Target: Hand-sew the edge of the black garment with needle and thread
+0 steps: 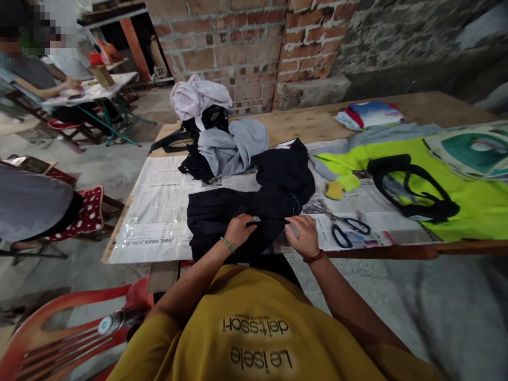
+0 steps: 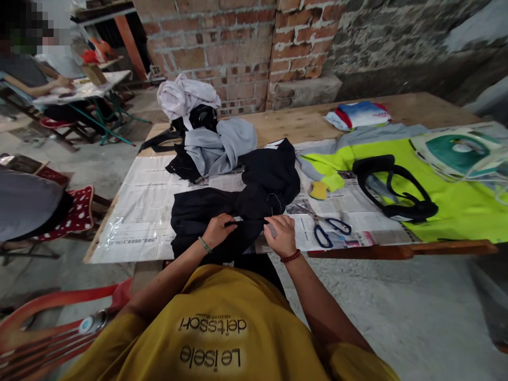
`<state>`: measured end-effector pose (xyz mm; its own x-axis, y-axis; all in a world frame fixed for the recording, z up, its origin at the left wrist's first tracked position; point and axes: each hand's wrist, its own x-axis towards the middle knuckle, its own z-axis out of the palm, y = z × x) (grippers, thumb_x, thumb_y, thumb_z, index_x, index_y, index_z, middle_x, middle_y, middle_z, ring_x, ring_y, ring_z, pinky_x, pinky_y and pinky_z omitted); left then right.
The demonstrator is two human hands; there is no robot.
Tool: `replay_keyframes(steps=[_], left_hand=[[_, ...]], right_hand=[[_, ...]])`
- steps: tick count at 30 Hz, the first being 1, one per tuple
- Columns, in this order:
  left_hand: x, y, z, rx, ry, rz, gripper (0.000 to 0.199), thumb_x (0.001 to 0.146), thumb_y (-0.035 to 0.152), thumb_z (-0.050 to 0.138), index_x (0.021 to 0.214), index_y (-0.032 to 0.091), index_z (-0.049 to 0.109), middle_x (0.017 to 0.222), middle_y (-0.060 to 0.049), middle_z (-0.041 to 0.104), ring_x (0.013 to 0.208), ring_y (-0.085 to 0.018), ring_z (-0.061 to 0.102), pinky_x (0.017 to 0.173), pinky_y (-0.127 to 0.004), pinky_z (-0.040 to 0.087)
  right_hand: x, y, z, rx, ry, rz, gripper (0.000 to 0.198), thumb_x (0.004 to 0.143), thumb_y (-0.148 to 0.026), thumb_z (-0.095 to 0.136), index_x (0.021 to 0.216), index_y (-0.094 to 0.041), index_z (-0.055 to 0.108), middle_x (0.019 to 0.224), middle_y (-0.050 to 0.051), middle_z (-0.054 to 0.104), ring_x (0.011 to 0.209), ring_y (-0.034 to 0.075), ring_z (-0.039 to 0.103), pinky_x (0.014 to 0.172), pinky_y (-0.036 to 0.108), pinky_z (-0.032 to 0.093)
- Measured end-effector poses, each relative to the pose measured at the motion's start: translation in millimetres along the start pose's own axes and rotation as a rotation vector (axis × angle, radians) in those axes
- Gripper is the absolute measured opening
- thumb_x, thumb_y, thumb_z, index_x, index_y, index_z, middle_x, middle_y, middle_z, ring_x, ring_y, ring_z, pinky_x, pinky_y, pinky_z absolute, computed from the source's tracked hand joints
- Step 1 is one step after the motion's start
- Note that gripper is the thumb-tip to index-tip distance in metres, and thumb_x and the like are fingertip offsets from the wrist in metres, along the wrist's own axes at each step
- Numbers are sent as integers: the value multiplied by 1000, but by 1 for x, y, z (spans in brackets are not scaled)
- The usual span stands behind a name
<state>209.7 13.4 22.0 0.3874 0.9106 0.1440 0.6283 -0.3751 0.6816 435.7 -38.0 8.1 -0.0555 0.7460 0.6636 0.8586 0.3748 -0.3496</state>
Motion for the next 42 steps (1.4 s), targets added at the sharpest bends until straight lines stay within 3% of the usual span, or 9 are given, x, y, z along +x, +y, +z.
replay_keyframes(steps=[5,10,13,18,24,31,37,42], left_hand=[[-9,5,-1,-11,46,32,10,75,13,65,82,17,68,78,-2,62,72,-12,58,70,-23,47],[-15,10,-4,13,71,42,12,76,13,62,83,19,68,83,-2,62,76,-13,59,72,-24,48],[-20,10,-6,4,84,62,11,78,15,61,84,20,68,84,-3,62,78,-14,60,73,-24,49],[-24,10,-6,-33,68,46,14,76,14,60,84,22,69,84,-2,62,78,-12,60,72,-22,49],[-22,11,0,-186,11,34,10,76,26,66,81,19,72,74,-1,63,69,-11,59,68,-22,48],[-15,1,6,-390,-49,-126,9,73,21,68,78,17,73,76,-2,68,72,-14,63,69,-24,49],[-17,0,8,-429,-49,-131,11,69,21,71,78,16,73,78,-3,69,74,-15,63,73,-26,50],[-19,-1,10,-452,-48,-126,13,72,24,68,79,15,73,78,-5,69,74,-17,64,72,-28,51]], right_hand=[[21,-27,-8,-30,-8,-29,18,78,-26,59,94,-21,67,89,4,65,99,23,50,90,40,34],[35,-40,2,28,-254,-96,21,79,-30,58,97,-21,67,92,5,65,100,23,49,86,38,33],[31,-37,10,59,-312,-75,16,78,-26,58,90,-21,68,87,5,66,97,22,50,82,37,34],[18,-32,17,140,-270,4,12,80,-21,57,79,-22,68,79,3,65,90,19,52,79,35,34],[17,-36,14,189,-242,25,10,79,-20,59,78,-23,68,76,2,65,85,18,53,77,34,34],[17,-35,10,244,-293,40,10,79,-20,57,80,-20,66,78,3,64,83,17,54,77,34,35],[13,-34,14,296,-180,128,11,82,-25,56,83,-22,66,80,4,63,82,18,56,80,35,41],[14,-37,-5,382,-16,306,26,90,-29,42,96,-21,65,89,6,62,83,16,59,78,31,47]])
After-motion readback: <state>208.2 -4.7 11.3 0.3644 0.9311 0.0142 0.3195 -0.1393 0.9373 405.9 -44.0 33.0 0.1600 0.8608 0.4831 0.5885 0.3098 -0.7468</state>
